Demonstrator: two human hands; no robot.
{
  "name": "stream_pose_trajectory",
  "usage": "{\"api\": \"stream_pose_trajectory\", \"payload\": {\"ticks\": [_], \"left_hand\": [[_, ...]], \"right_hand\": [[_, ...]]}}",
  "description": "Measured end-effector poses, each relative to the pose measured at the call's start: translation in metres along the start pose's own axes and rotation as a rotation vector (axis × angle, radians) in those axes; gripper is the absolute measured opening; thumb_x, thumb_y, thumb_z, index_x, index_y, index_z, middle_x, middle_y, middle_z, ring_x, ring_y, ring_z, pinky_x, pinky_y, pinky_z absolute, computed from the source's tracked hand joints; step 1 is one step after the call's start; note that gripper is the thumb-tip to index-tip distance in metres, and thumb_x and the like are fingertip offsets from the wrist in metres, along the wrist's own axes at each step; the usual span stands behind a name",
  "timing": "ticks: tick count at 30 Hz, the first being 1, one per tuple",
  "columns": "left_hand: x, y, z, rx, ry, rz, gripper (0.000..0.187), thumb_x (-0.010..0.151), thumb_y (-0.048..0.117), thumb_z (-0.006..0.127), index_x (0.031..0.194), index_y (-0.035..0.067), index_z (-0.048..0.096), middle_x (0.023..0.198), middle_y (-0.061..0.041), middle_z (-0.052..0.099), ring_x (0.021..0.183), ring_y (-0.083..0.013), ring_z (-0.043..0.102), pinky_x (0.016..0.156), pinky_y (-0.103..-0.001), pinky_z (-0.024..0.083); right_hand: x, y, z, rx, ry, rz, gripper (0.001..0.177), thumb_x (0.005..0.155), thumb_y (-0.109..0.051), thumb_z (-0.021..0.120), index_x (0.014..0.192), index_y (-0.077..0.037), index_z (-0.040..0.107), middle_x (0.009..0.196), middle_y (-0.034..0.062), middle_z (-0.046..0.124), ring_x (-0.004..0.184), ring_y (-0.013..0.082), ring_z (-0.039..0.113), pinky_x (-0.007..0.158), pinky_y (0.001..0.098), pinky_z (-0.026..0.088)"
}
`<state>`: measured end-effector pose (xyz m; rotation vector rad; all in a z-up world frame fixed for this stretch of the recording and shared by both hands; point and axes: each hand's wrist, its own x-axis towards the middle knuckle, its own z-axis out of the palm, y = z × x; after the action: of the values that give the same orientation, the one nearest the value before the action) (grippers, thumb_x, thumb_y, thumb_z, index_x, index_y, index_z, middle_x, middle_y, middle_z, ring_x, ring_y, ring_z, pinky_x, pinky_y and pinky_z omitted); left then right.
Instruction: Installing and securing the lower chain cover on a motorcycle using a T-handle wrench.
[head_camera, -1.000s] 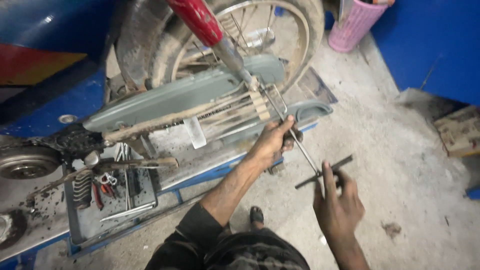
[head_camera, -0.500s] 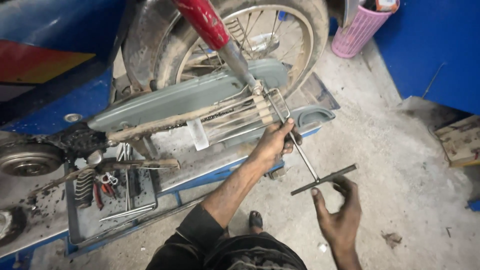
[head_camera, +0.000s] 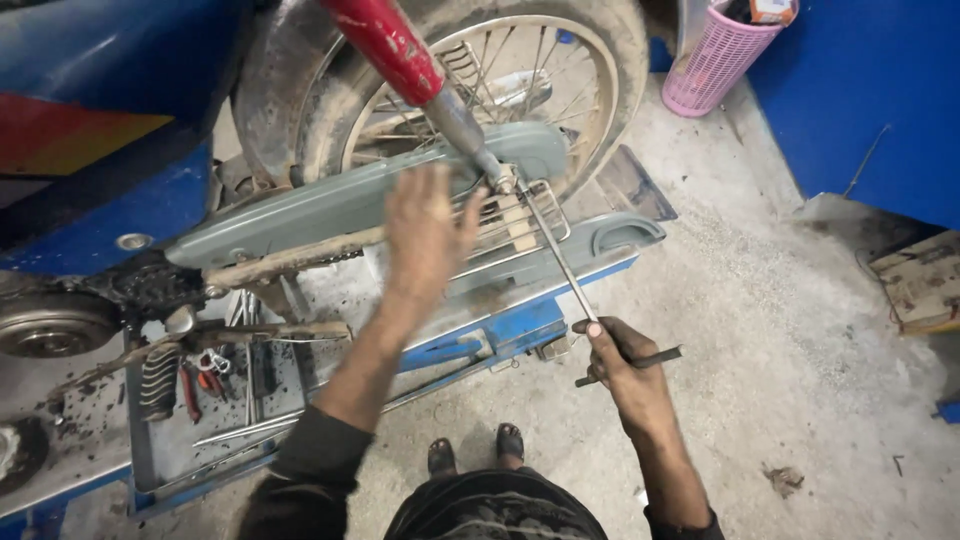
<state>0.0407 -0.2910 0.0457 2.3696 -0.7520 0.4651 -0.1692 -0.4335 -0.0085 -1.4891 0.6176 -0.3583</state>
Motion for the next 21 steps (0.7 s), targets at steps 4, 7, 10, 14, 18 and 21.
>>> {"api": "stream_pose_trajectory", "payload": {"ticks": [4, 7, 10, 14, 18, 21], "left_hand": [[0.043, -0.066, 0.029, 0.312, -0.034, 0.255, 0.061, 0.085, 0.038, 0.079, 0.127, -0.002, 0.058, 0.118, -0.022, 0.059, 0.111, -0.0362, 0.058, 0.092, -0.051, 0.049], [0.078, -0.044, 0.005, 0.352, -0.414, 0.242, 0.05, 0.085, 0.048, 0.073, 0.112, 0.006, 0.068, 0.104, -0.012, 0.069, 0.099, -0.0296, 0.067, 0.087, -0.046, 0.053], [0.104, -0.042, 0.008, 0.414, -0.762, 0.183, 0.058, 0.086, 0.064, 0.064, 0.1, 0.009, 0.077, 0.102, -0.01, 0.075, 0.099, -0.0287, 0.07, 0.09, -0.046, 0.053], [0.117, -0.03, 0.007, 0.358, -0.832, 0.197, 0.065, 0.082, 0.068, 0.068, 0.114, 0.012, 0.074, 0.117, -0.011, 0.072, 0.113, -0.0301, 0.066, 0.098, -0.048, 0.05], [0.113, -0.028, 0.003, 0.303, -0.8, 0.258, 0.056, 0.083, 0.057, 0.071, 0.112, 0.009, 0.073, 0.116, -0.012, 0.072, 0.114, -0.0324, 0.065, 0.102, -0.049, 0.046], [0.117, -0.042, 0.014, 0.344, -0.793, 0.241, 0.061, 0.081, 0.068, 0.069, 0.104, 0.013, 0.076, 0.107, -0.009, 0.075, 0.106, -0.0276, 0.069, 0.092, -0.046, 0.053]], "right_hand": [[0.004, 0.009, -0.003, -0.013, -0.023, 0.002, 0.03, 0.099, -0.015, 0.056, 0.104, 0.012, 0.069, 0.052, 0.0053, 0.038, 0.044, 0.0105, 0.034, 0.048, 0.0315, 0.045], [0.006, 0.012, -0.003, 0.01, -0.026, 0.01, 0.029, 0.098, -0.013, 0.057, 0.104, 0.012, 0.069, 0.053, 0.0051, 0.037, 0.044, 0.0111, 0.033, 0.049, 0.0315, 0.045], [0.005, 0.011, -0.003, 0.049, -0.015, 0.025, 0.028, 0.097, -0.011, 0.057, 0.107, 0.013, 0.067, 0.054, 0.0033, 0.034, 0.046, 0.01, 0.031, 0.049, 0.0299, 0.043], [0.002, 0.001, 0.003, 0.114, 0.0, 0.033, 0.027, 0.096, -0.007, 0.058, 0.109, 0.015, 0.065, 0.054, 0.0009, 0.033, 0.045, 0.0075, 0.03, 0.047, 0.0276, 0.04], [-0.002, -0.011, 0.005, 0.113, 0.025, 0.07, 0.028, 0.095, -0.006, 0.058, 0.11, 0.016, 0.065, 0.053, 0.0005, 0.031, 0.043, 0.0079, 0.028, 0.043, 0.0271, 0.036], [0.004, 0.012, -0.004, -0.528, 0.084, -0.255, 0.022, 0.093, -0.017, 0.065, 0.108, -0.006, 0.075, 0.067, 0.0202, 0.07, 0.049, 0.0273, 0.062, 0.055, 0.0373, 0.048]]}}
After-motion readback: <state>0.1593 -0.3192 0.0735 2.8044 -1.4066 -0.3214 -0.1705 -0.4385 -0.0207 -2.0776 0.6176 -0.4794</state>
